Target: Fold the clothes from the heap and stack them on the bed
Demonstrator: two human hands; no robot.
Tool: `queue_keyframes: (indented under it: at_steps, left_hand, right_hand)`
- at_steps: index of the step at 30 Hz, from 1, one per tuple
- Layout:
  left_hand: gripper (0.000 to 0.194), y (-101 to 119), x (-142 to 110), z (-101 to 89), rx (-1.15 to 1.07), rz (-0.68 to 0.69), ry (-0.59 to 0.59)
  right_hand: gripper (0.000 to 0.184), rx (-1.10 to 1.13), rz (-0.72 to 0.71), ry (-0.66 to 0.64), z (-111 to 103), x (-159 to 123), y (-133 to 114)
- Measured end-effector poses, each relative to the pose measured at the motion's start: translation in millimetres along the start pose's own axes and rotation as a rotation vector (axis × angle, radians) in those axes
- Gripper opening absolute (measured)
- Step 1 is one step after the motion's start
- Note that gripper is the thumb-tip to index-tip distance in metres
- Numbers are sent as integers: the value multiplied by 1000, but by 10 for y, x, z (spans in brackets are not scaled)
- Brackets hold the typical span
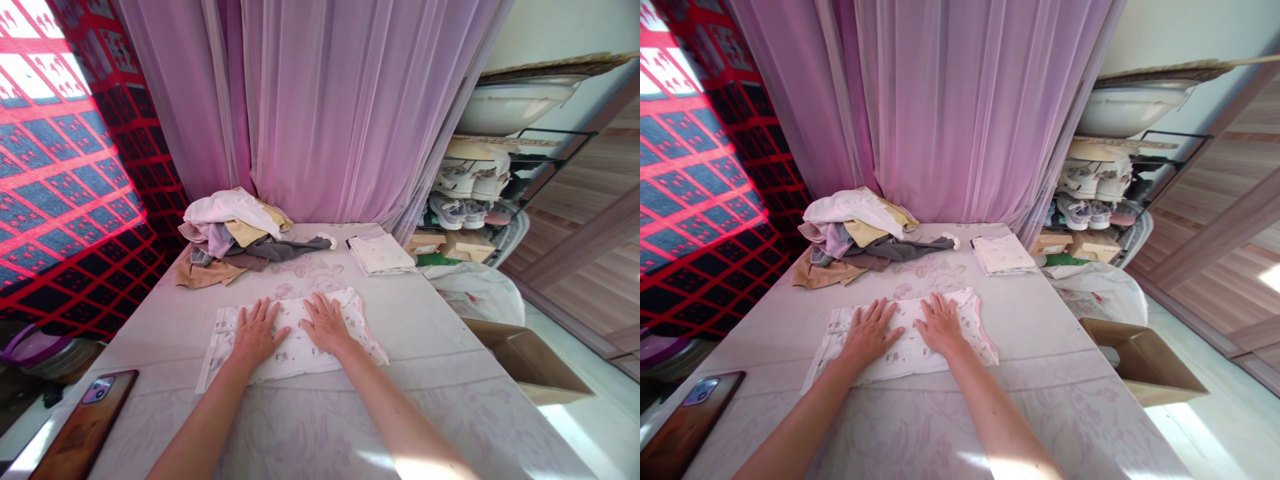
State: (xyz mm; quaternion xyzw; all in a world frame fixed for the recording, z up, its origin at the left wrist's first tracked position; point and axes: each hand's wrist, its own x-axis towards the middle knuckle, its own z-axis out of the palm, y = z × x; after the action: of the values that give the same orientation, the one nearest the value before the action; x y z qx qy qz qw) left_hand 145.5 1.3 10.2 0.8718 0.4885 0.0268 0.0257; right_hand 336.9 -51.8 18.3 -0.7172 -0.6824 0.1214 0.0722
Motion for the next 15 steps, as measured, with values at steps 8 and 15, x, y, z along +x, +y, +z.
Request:
queue_keyframes:
  at_steps: [8,15]
  left_hand:
    - [67,-9,19,11,27,2,-26]
    - [71,-1,20,24,-25,-28,-20]
  right_hand:
    - [62,-96,225,-11,-37,-31,480]
    - [62,-100,330,-9,-31,8,537]
